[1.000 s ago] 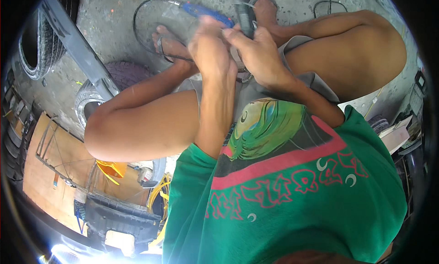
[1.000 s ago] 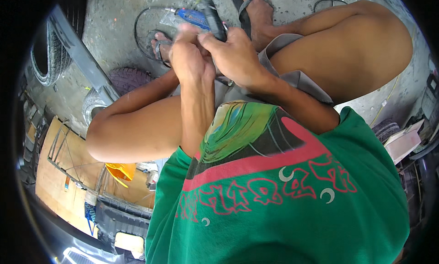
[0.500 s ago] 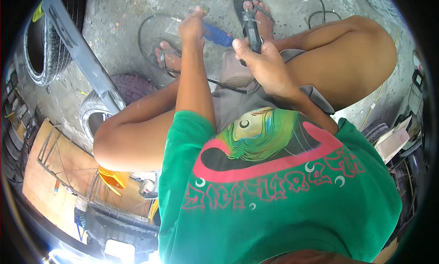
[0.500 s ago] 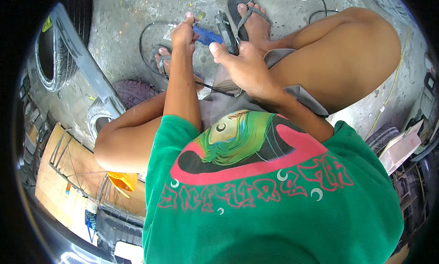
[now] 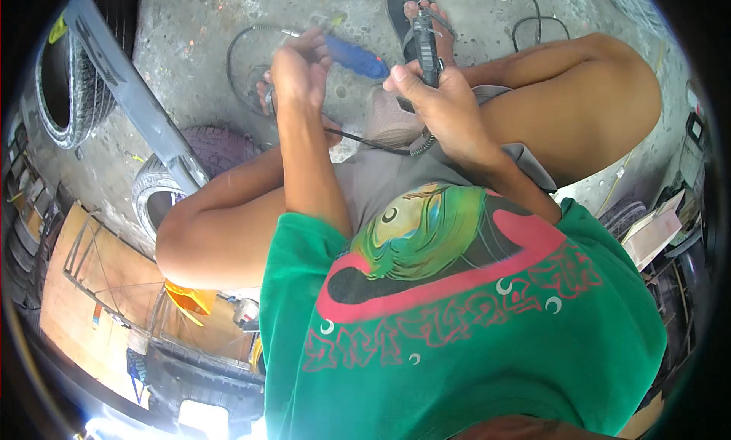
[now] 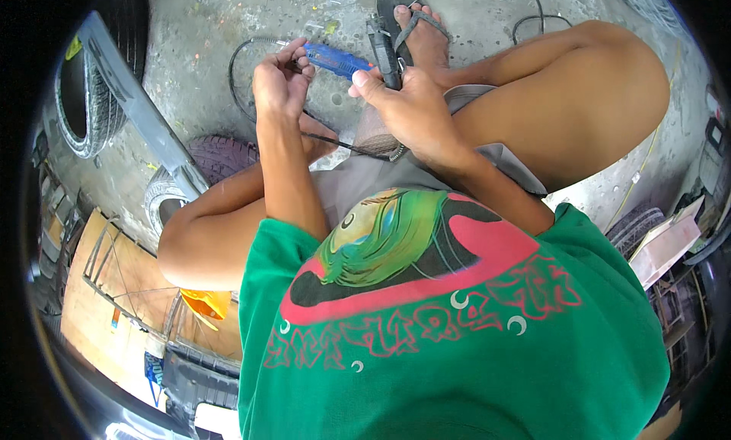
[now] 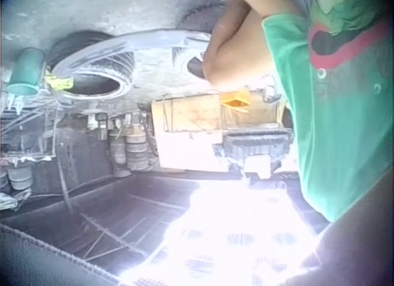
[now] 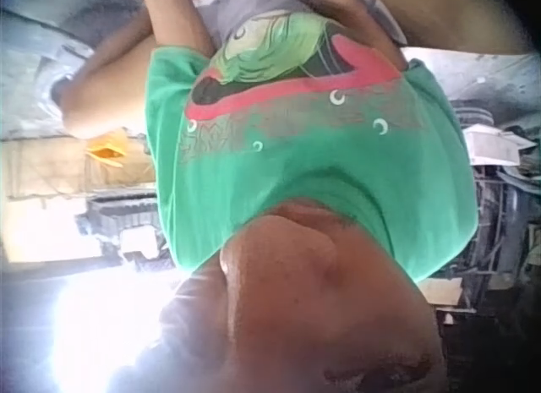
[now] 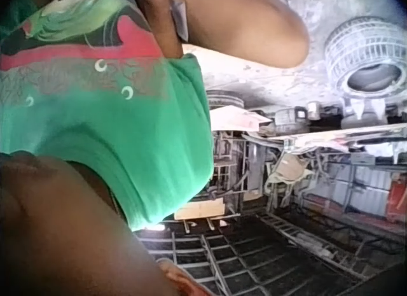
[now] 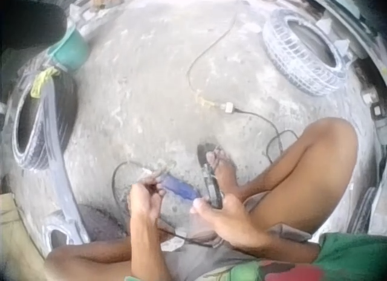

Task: The recorder is replacing or tightening a drill bit on a handheld rotary tool using a small wrench while seated on the floor.

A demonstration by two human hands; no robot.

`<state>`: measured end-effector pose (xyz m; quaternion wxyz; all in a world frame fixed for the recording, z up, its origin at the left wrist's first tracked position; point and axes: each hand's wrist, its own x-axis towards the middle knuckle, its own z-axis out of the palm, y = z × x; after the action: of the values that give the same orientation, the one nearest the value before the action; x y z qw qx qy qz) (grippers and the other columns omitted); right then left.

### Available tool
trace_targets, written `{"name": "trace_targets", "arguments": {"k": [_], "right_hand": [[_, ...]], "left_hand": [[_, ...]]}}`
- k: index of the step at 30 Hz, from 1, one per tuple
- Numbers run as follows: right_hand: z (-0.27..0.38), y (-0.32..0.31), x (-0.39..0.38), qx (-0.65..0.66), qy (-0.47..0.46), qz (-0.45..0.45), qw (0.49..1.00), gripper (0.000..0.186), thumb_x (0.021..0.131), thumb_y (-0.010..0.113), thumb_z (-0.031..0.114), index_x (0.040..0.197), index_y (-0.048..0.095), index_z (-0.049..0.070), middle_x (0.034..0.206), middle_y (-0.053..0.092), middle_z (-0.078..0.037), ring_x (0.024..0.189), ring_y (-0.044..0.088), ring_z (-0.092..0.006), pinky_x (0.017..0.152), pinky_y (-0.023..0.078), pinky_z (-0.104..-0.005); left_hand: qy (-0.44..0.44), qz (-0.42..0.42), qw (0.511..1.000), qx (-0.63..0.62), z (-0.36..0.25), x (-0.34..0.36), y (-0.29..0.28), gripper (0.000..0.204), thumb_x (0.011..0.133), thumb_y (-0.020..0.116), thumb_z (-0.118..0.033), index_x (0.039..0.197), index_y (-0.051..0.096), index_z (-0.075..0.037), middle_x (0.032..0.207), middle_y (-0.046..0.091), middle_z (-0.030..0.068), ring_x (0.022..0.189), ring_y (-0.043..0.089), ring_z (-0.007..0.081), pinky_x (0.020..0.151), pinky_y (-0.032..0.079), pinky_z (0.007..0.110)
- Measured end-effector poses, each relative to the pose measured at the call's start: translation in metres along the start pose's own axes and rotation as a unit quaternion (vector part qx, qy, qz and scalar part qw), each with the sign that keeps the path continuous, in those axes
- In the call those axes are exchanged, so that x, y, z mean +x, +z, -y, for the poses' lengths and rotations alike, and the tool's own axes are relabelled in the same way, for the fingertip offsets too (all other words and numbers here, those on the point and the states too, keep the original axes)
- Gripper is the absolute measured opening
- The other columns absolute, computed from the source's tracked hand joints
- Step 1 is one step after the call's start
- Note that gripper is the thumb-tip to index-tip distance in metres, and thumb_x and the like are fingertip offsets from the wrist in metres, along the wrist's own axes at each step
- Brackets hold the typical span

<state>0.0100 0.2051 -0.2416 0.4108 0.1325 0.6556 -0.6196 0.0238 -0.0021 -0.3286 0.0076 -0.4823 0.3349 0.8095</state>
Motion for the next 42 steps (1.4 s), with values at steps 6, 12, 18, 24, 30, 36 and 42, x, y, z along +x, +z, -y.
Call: {"name": "trace_targets", "arguments": {"k": [6, 12, 18, 24, 30, 36, 42], "right_hand": [[0.004, -0.001, -0.004, -0.002, -0.037, 0.038, 0.999, 0.031, 0.093, 0.067, 0.030, 0.081, 0.071, 0.002, 0.067, 0.059, 0.003, 0.064, 0.050, -0.0060, 0.060, 0.040, -0.0270], [0.002, -0.008, -0.006, -0.005, -0.015, 0.128, 0.992, 0.036, 0.092, 0.068, 0.036, 0.088, 0.068, 0.000, 0.071, 0.059, 0.002, 0.066, 0.051, -0.0061, 0.060, 0.042, -0.0258], [0.004, -0.002, -0.010, 0.001, -0.080, 0.153, 0.985, 0.039, 0.090, 0.070, 0.037, 0.099, 0.065, 0.000, 0.071, 0.058, 0.003, 0.067, 0.050, -0.0058, 0.060, 0.042, -0.0257], [0.020, -0.004, -0.024, -0.088, -0.101, 0.221, 0.966, 0.036, 0.090, 0.071, 0.038, 0.083, 0.059, 0.005, 0.074, 0.054, 0.002, 0.073, 0.049, -0.0087, 0.068, 0.041, -0.0270], [0.014, -0.001, -0.026, -0.057, -0.127, 0.246, 0.959, 0.040, 0.087, 0.073, 0.039, 0.087, 0.064, 0.000, 0.076, 0.060, -0.002, 0.075, 0.053, -0.0120, 0.072, 0.045, -0.0309], [0.007, -0.002, -0.024, -0.082, -0.133, 0.262, 0.952, 0.039, 0.087, 0.073, 0.035, 0.099, 0.067, -0.002, 0.075, 0.063, -0.008, 0.073, 0.054, -0.0110, 0.069, 0.045, -0.0314], [0.007, -0.001, -0.025, -0.061, -0.153, 0.256, 0.952, 0.038, 0.087, 0.073, 0.035, 0.097, 0.067, -0.001, 0.069, 0.061, -0.013, 0.067, 0.052, -0.0122, 0.064, 0.045, -0.0333]], "left_hand": [[0.081, 0.086, 0.984, 0.136, -0.016, -0.099, 0.029, 0.031, 0.100, 0.044, -0.006, 0.125, 0.054, 0.009, 0.101, 0.062, 0.0073, 0.082, 0.059, 0.0128, 0.078, 0.051, 0.023], [0.009, 0.223, 0.951, 0.215, -0.004, -0.130, 0.022, 0.022, 0.099, 0.055, -0.012, 0.115, 0.063, 0.000, 0.092, 0.062, 0.0023, 0.081, 0.054, 0.0082, 0.075, 0.046, 0.023], [0.059, 0.262, 0.959, 0.088, 0.013, -0.124, 0.011, 0.015, 0.097, 0.059, -0.013, 0.104, 0.062, 0.000, 0.097, 0.065, 0.0062, 0.080, 0.057, 0.0116, 0.069, 0.048, 0.027], [0.216, 0.160, 0.961, 0.063, -0.025, -0.140, 0.031, 0.013, 0.094, 0.065, -0.014, 0.096, 0.064, -0.001, 0.072, 0.054, 0.0001, 0.057, 0.048, 0.0063, 0.048, 0.043, 0.021], [0.322, 0.137, 0.896, 0.273, -0.043, -0.149, 0.044, 0.011, 0.092, 0.068, -0.012, 0.094, 0.068, -0.001, 0.091, 0.058, 0.0024, 0.061, 0.056, 0.0063, 0.046, 0.048, 0.019], [0.327, 0.134, 0.882, 0.312, -0.044, -0.157, 0.046, 0.012, 0.091, 0.068, -0.011, 0.094, 0.068, 0.001, 0.094, 0.057, 0.0043, 0.069, 0.060, 0.0082, 0.052, 0.055, 0.020], [0.342, 0.154, 0.856, 0.355, -0.048, -0.159, 0.048, 0.012, 0.091, 0.067, -0.010, 0.093, 0.068, 0.002, 0.094, 0.056, 0.0053, 0.074, 0.061, 0.0101, 0.056, 0.059, 0.023]]}}
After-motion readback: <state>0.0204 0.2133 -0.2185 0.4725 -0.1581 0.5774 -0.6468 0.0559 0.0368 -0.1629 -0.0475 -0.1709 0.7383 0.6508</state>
